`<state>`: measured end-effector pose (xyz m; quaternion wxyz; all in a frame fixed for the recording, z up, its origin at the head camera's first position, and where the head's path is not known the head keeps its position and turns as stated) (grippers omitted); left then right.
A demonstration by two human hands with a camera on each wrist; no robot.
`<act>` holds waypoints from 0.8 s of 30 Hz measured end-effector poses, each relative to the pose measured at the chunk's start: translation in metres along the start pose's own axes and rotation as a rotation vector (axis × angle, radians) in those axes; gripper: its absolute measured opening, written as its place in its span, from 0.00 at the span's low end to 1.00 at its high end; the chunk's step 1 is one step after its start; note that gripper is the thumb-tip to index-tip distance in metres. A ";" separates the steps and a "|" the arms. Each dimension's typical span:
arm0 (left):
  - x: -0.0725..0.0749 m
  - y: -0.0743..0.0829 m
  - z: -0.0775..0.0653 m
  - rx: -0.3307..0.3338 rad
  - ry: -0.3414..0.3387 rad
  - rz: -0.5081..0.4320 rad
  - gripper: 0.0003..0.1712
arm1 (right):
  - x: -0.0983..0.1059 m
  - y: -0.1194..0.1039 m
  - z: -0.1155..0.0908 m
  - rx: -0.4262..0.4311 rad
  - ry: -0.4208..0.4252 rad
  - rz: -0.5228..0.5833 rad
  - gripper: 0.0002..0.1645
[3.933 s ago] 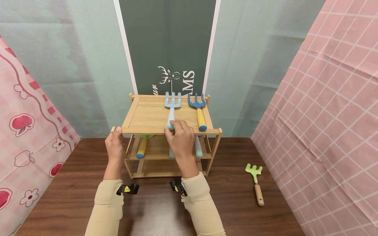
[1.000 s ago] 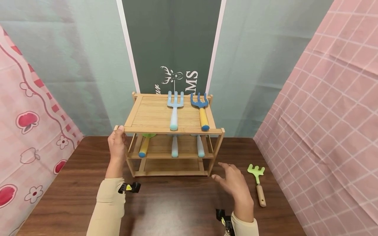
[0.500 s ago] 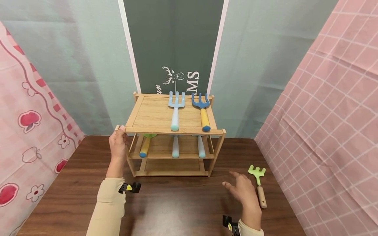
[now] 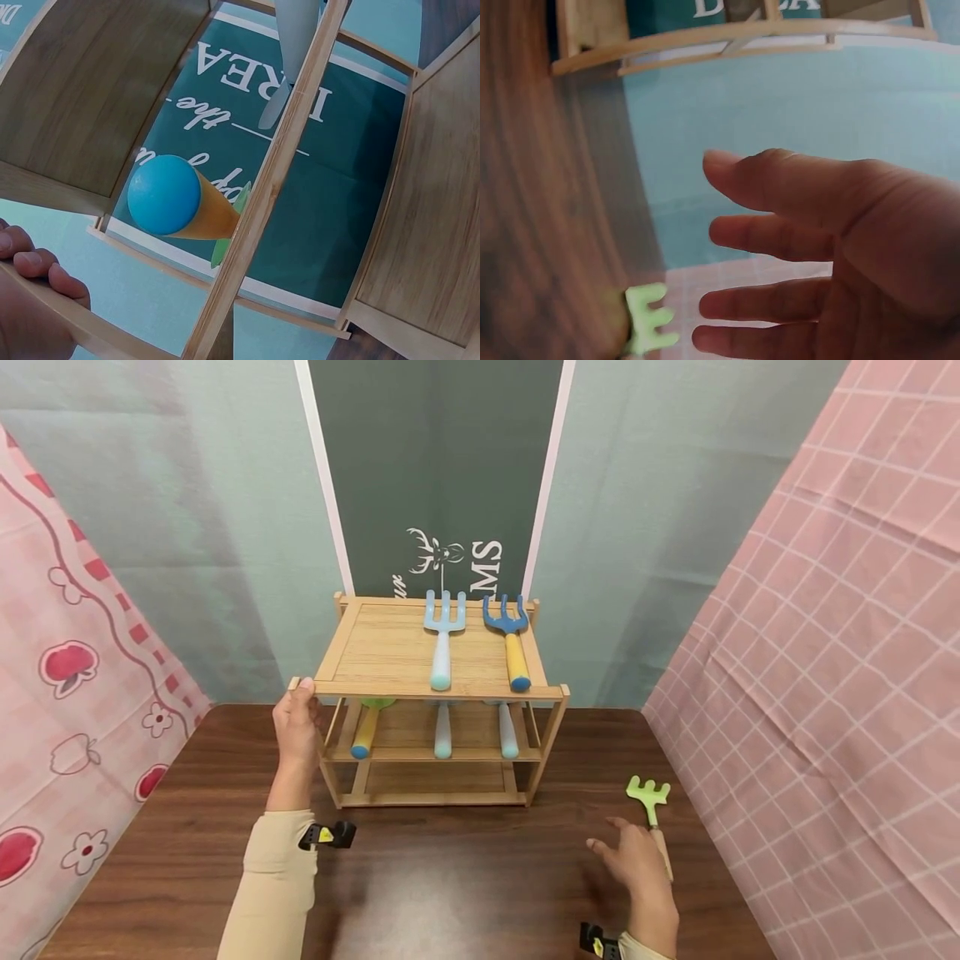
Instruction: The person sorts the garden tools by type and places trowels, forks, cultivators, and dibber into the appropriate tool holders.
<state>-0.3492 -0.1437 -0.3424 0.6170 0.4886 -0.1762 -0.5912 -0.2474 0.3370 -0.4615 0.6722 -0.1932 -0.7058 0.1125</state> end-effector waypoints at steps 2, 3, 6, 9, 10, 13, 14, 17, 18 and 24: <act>0.003 -0.008 0.002 0.010 0.006 0.006 0.22 | -0.001 0.010 -0.002 -0.034 0.018 -0.001 0.35; 0.004 -0.011 0.002 0.014 0.009 0.011 0.22 | -0.001 0.016 -0.003 -0.054 0.029 0.001 0.35; 0.005 -0.015 0.002 0.013 0.018 0.018 0.22 | 0.000 0.035 -0.006 -0.106 0.078 0.017 0.36; 0.006 -0.014 0.003 -0.002 0.027 0.021 0.22 | 0.001 0.051 -0.008 -0.131 0.140 0.035 0.34; 0.006 -0.013 0.003 -0.006 0.027 0.019 0.22 | 0.002 0.056 -0.009 -0.141 0.166 0.043 0.33; 0.006 -0.014 0.003 -0.007 0.026 0.019 0.23 | 0.005 0.068 -0.010 -0.162 0.268 0.082 0.26; 0.007 -0.014 0.003 -0.005 0.025 0.020 0.23 | 0.006 0.071 -0.011 -0.166 0.303 0.101 0.25; 0.007 -0.015 0.004 0.002 0.018 0.019 0.23 | 0.009 0.078 -0.013 -0.180 0.412 0.180 0.21; 0.007 -0.015 0.004 0.004 0.014 0.017 0.23 | 0.009 0.081 -0.014 -0.192 0.439 0.212 0.20; 0.007 -0.017 0.004 0.018 0.002 0.009 0.22 | 0.006 0.106 -0.025 -0.348 0.625 0.376 0.19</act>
Point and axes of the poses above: each hand's wrist, its own z-axis towards the middle knuckle, its own x-axis out of the back of the hand, y = z × x, the point moved 10 cm from there along z, towards the middle knuckle, and after that the axes turned 2 degrees about -x, right-handed, at the moved point
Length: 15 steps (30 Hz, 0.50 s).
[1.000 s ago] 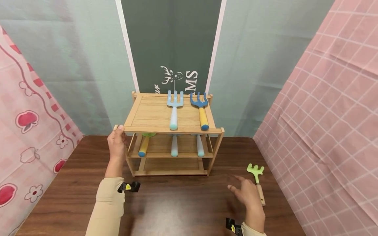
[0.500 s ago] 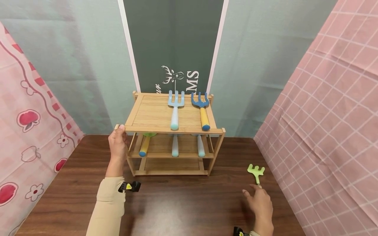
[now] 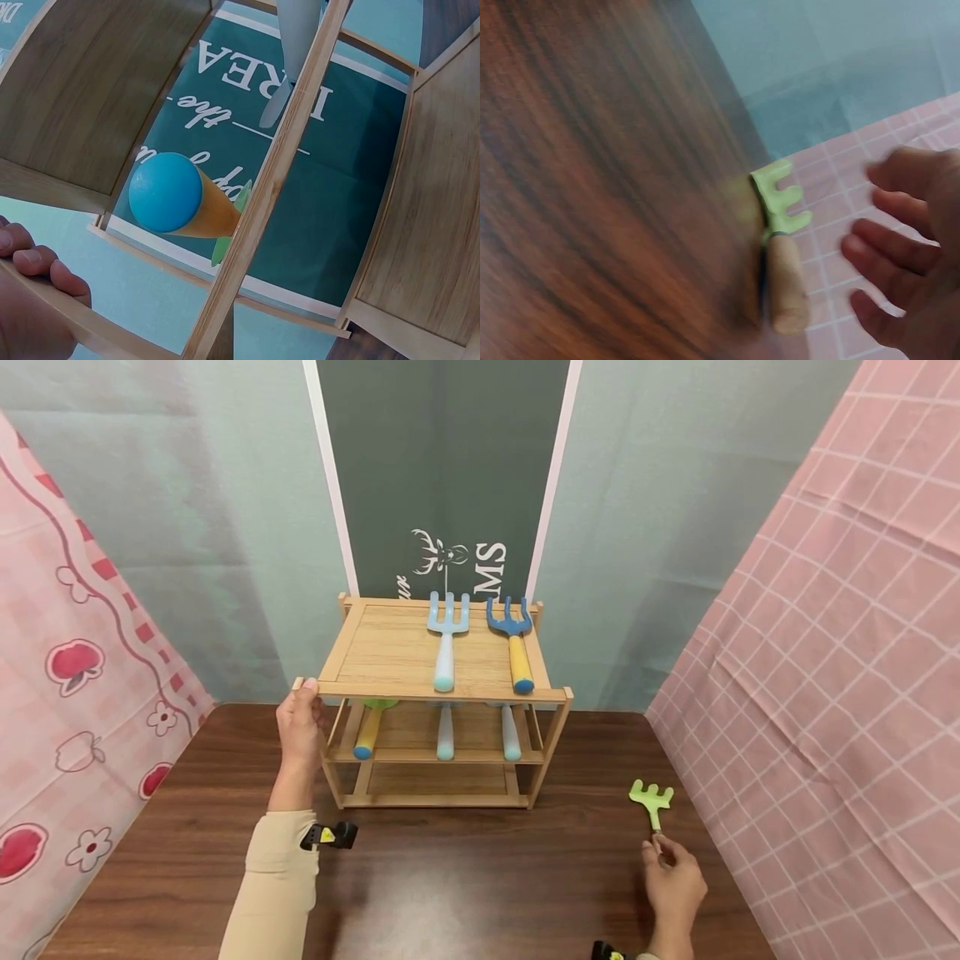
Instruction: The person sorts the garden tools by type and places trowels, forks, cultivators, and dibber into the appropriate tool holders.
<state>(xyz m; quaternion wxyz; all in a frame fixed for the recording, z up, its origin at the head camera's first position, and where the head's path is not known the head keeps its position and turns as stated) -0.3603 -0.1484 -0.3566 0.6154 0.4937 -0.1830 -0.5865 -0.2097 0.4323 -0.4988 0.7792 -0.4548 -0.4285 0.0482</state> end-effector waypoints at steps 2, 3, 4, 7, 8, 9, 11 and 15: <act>0.001 -0.001 0.000 -0.001 0.008 0.012 0.22 | 0.004 0.009 0.000 -0.059 0.083 0.049 0.21; 0.001 -0.001 0.000 -0.003 0.013 0.019 0.22 | 0.006 0.013 -0.001 -0.090 0.125 0.083 0.22; 0.001 0.000 0.000 -0.005 0.016 0.023 0.23 | 0.008 0.017 -0.002 -0.118 0.165 0.117 0.22; 0.000 0.002 -0.001 -0.017 0.021 0.029 0.23 | 0.011 0.025 -0.005 -0.183 0.252 0.200 0.23; 0.000 0.003 -0.001 -0.020 0.019 0.028 0.23 | 0.011 0.028 -0.006 -0.206 0.266 0.222 0.24; 0.000 0.003 -0.001 -0.021 0.017 0.026 0.23 | 0.011 0.031 -0.007 -0.223 0.279 0.238 0.26; -0.001 0.003 -0.001 -0.021 0.013 0.023 0.23 | 0.009 0.036 -0.008 -0.254 0.278 0.246 0.32; 0.000 0.001 -0.001 -0.013 0.010 0.031 0.23 | -0.002 0.047 -0.008 -0.292 0.170 0.250 0.48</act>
Point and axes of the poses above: each hand's wrist, its own z-axis towards the middle knuckle, its own x-axis out of the back of the hand, y = z × x, the point moved 10 cm from there along z, towards the middle knuckle, and after that the axes turned 2 degrees about -x, right-handed, at the moved point
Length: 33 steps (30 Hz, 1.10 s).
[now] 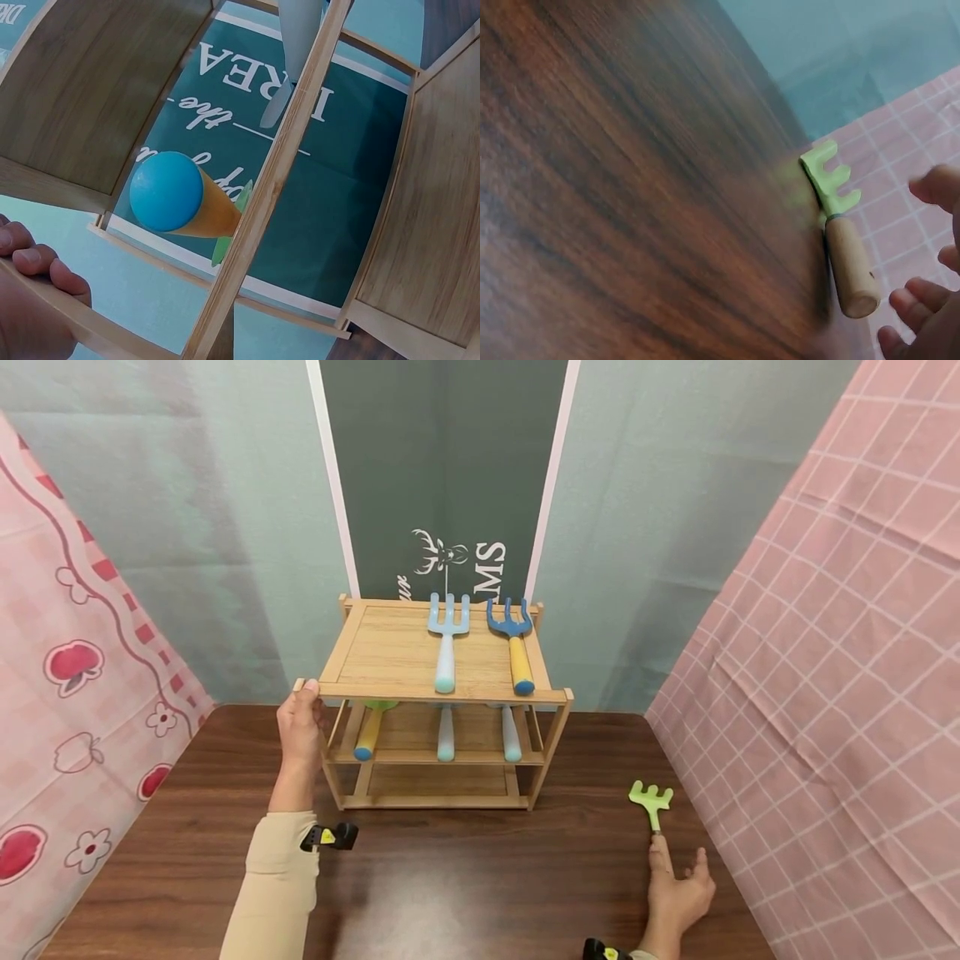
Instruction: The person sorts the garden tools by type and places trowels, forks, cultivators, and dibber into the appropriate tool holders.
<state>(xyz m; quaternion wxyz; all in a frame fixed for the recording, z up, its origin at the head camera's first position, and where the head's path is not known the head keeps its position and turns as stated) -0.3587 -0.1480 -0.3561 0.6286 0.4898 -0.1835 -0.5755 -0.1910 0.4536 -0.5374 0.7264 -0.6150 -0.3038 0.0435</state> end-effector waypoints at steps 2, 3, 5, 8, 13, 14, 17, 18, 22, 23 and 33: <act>0.000 0.000 0.000 0.005 -0.001 0.004 0.23 | -0.006 0.006 0.001 -0.019 -0.075 -0.033 0.51; 0.001 -0.001 0.000 0.008 -0.003 0.002 0.23 | -0.008 0.008 0.002 -0.021 -0.107 -0.048 0.52; 0.000 0.001 0.000 0.011 -0.009 -0.002 0.23 | -0.012 0.013 0.003 -0.032 -0.153 -0.093 0.54; -0.002 0.009 -0.003 0.006 -0.019 -0.012 0.23 | -0.012 0.020 0.004 -0.056 -0.179 -0.149 0.56; -0.007 0.026 -0.008 -0.004 -0.022 -0.014 0.23 | -0.017 0.030 0.008 -0.094 -0.246 -0.263 0.59; -0.007 0.027 -0.008 -0.004 -0.021 -0.011 0.23 | -0.019 0.031 0.008 -0.098 -0.269 -0.292 0.60; -0.007 0.029 -0.007 -0.002 -0.020 -0.001 0.22 | -0.025 0.036 0.010 -0.106 -0.331 -0.374 0.65; -0.007 0.029 -0.007 -0.001 -0.019 0.004 0.22 | -0.026 0.036 0.010 -0.103 -0.343 -0.391 0.66; -0.006 0.027 -0.007 0.005 -0.016 -0.001 0.23 | -0.028 0.031 0.010 -0.072 -0.338 -0.435 0.60; -0.006 0.027 -0.006 0.006 -0.016 -0.009 0.22 | -0.028 0.030 0.010 -0.065 -0.332 -0.447 0.56; -0.010 0.027 -0.007 0.001 -0.045 -0.039 0.22 | -0.026 0.030 0.014 -0.045 -0.312 -0.502 0.37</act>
Point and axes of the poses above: each hand's wrist, its own z-axis towards the middle knuckle, its own x-axis out of the back of the hand, y = z × x, the point moved 10 cm from there along z, towards the middle knuckle, and after that the axes turned 2 degrees about -x, right-handed, at the moved point
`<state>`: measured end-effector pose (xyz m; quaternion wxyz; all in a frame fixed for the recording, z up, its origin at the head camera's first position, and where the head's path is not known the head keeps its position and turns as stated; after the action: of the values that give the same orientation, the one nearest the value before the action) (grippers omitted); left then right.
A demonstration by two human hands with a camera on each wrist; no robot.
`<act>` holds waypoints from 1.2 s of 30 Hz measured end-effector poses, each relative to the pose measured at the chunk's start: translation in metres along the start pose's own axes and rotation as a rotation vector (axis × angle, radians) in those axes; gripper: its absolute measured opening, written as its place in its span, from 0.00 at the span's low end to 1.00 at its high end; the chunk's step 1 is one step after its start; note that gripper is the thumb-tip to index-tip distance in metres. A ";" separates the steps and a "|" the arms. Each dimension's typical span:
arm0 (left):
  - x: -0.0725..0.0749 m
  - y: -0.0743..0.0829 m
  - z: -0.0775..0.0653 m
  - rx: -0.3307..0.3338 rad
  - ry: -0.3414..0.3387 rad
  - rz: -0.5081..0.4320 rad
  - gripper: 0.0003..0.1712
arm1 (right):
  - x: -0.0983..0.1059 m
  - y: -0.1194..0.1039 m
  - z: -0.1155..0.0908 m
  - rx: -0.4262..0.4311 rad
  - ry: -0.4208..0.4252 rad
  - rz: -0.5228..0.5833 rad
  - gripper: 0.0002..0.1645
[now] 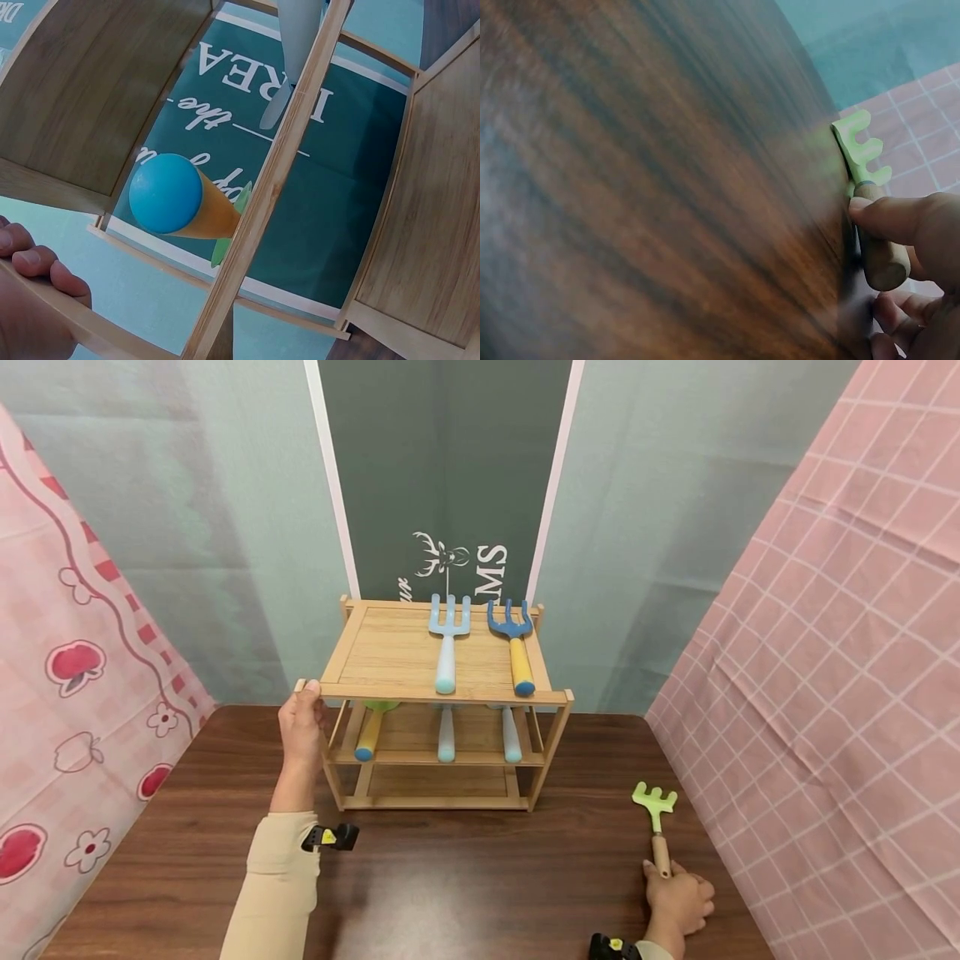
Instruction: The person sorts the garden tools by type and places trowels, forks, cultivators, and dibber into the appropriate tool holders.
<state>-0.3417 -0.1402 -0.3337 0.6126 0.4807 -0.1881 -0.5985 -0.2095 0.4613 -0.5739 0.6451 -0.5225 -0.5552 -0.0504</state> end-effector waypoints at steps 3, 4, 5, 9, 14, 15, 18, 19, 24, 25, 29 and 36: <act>0.000 0.001 0.000 0.001 0.000 -0.004 0.22 | 0.001 0.000 0.001 0.007 0.006 -0.001 0.35; 0.000 0.001 0.000 0.001 0.001 -0.003 0.22 | 0.002 0.000 0.001 0.006 0.015 0.006 0.33; 0.000 0.001 -0.001 0.001 0.002 -0.001 0.22 | 0.004 -0.001 0.001 0.006 0.029 0.015 0.32; 0.001 0.002 0.000 -0.007 0.009 0.001 0.22 | 0.009 -0.003 0.001 -0.004 0.071 0.070 0.28; 0.006 -0.013 0.004 -0.001 0.016 -0.017 0.22 | 0.005 -0.004 0.001 0.001 0.045 0.049 0.31; 0.007 -0.017 0.005 0.003 0.018 -0.018 0.22 | 0.004 -0.004 0.001 0.007 0.042 0.035 0.31; 0.009 -0.023 0.006 0.005 0.026 -0.013 0.22 | 0.004 -0.003 0.001 0.010 0.041 0.006 0.29; 0.009 -0.024 0.006 0.002 0.030 -0.010 0.22 | 0.004 -0.003 0.000 0.004 0.047 0.010 0.28; 0.009 -0.022 0.005 -0.008 0.041 0.002 0.22 | 0.017 0.004 -0.005 -0.089 0.172 0.158 0.28; 0.009 -0.021 0.005 -0.010 0.042 0.005 0.22 | 0.020 0.004 -0.006 -0.098 0.209 0.198 0.28; 0.009 -0.020 0.005 -0.013 0.046 -0.001 0.22 | 0.030 0.002 -0.011 -0.075 0.333 0.364 0.28; 0.009 -0.022 0.005 -0.005 0.049 -0.010 0.22 | 0.033 -0.001 -0.019 -0.034 0.476 0.503 0.24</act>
<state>-0.3561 -0.1469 -0.3523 0.6151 0.4949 -0.1692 -0.5900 -0.1856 0.4640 -0.5447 0.7400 -0.6273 -0.2419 -0.0194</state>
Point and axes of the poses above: each hand's wrist, its own z-axis towards the middle knuckle, its own x-axis out of the back of the hand, y = z × x, the point moved 10 cm from there along z, towards the middle knuckle, and after that the axes turned 2 degrees about -x, right-handed, at the moved point
